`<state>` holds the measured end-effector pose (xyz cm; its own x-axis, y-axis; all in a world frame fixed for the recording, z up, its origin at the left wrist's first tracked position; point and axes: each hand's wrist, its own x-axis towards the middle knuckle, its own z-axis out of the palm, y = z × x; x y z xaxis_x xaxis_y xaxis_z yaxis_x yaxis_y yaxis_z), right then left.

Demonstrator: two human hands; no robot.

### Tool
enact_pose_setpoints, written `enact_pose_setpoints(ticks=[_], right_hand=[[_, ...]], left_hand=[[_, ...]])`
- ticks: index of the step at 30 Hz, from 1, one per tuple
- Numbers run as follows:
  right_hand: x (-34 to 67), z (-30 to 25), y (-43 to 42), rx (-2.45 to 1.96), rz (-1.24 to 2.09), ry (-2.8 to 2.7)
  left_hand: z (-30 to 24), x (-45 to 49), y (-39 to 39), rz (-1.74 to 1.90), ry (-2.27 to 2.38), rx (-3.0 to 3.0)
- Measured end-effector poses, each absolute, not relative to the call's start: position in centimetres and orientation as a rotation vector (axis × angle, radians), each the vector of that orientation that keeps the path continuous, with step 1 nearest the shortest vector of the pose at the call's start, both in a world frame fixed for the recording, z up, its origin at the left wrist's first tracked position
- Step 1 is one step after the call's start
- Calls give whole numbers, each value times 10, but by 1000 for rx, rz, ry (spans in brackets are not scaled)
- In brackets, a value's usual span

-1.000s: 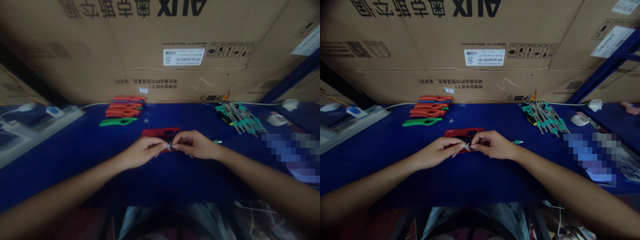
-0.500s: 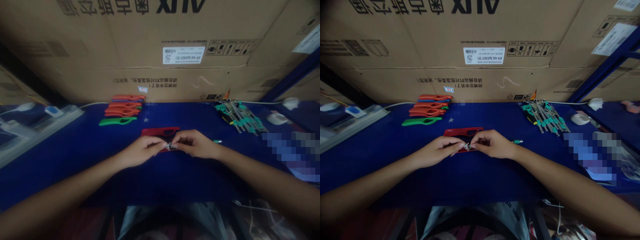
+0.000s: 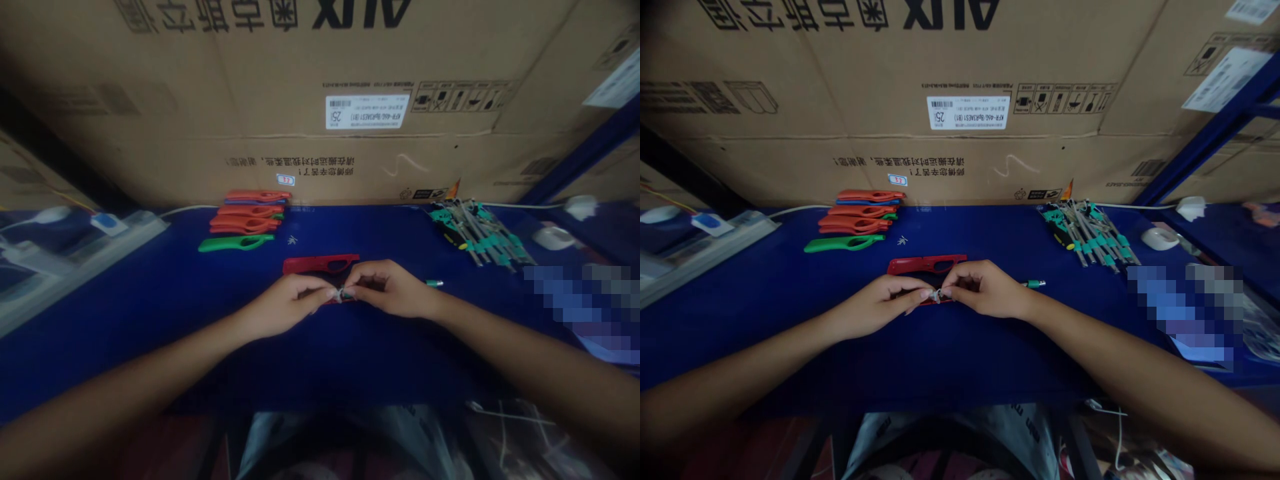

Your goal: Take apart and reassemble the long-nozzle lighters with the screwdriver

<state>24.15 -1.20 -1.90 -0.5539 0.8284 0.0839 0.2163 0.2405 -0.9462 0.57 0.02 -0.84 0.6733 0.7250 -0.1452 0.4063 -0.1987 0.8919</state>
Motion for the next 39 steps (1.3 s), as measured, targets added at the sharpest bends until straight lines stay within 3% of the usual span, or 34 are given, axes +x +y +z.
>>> enact_pose_setpoints(ticks=[39], right_hand=[[240, -14, -12, -1003, 1435, -1722]], left_hand=[[-2, 10, 1, 414, 956, 1824]])
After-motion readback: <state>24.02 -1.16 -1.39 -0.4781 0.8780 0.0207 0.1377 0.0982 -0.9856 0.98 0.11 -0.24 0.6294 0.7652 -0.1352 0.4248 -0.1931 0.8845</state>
